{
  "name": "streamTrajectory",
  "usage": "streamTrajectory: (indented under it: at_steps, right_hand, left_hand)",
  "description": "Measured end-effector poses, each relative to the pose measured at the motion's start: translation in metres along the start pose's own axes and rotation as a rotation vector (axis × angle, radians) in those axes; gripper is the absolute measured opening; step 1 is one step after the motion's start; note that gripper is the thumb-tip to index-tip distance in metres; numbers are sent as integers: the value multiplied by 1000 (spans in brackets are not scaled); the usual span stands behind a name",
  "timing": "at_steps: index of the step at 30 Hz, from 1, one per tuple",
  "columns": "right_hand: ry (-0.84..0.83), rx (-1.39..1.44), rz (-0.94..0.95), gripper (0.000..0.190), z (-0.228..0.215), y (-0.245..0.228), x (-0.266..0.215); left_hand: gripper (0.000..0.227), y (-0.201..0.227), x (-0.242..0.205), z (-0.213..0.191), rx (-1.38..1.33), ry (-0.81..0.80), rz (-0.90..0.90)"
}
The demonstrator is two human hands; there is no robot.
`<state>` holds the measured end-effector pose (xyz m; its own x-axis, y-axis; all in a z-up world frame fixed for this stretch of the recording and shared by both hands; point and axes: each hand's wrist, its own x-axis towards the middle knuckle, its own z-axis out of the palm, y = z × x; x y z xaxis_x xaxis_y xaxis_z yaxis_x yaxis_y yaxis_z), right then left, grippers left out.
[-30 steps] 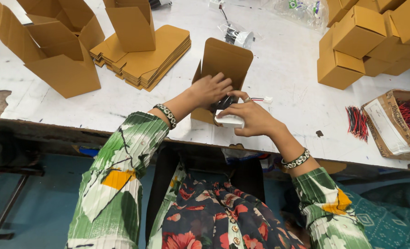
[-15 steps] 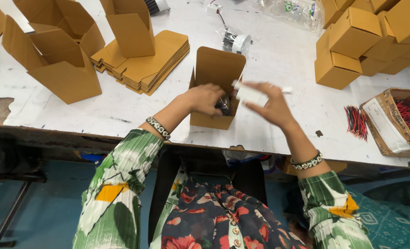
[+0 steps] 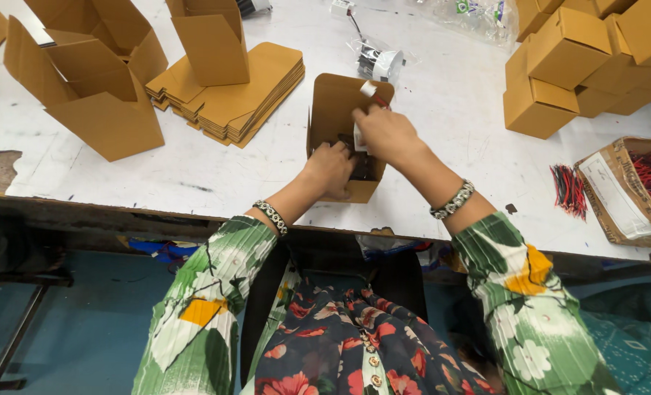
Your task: The person folds flat cardboard pieces into small boxes by hand, then places a packaged white cylindrical object with wires into each box and closes the flaps. The person repeats this process for several boxes on a white workbench.
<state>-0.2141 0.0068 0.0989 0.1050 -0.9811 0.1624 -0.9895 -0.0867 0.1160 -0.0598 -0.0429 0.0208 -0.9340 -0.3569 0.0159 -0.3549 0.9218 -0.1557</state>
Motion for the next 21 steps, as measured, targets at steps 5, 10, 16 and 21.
streamTrajectory:
  at_steps: [5,10,16,21]
  right_hand:
    - [38,-123,-84,16,36,-12,28]
    - [2,-33,-91,27,36,-7,29]
    - [40,63,-76,32,-5,-6,7]
    - [324,189,-43,36,-50,-1,-16]
  left_hand:
    - [56,-2,-2,7,-30,-38,24]
    - [61,-2,-3,13,-70,33,23]
    - [77,3,-8,12,-78,107,5]
    - [88,10,-15,7,-87,208,-31]
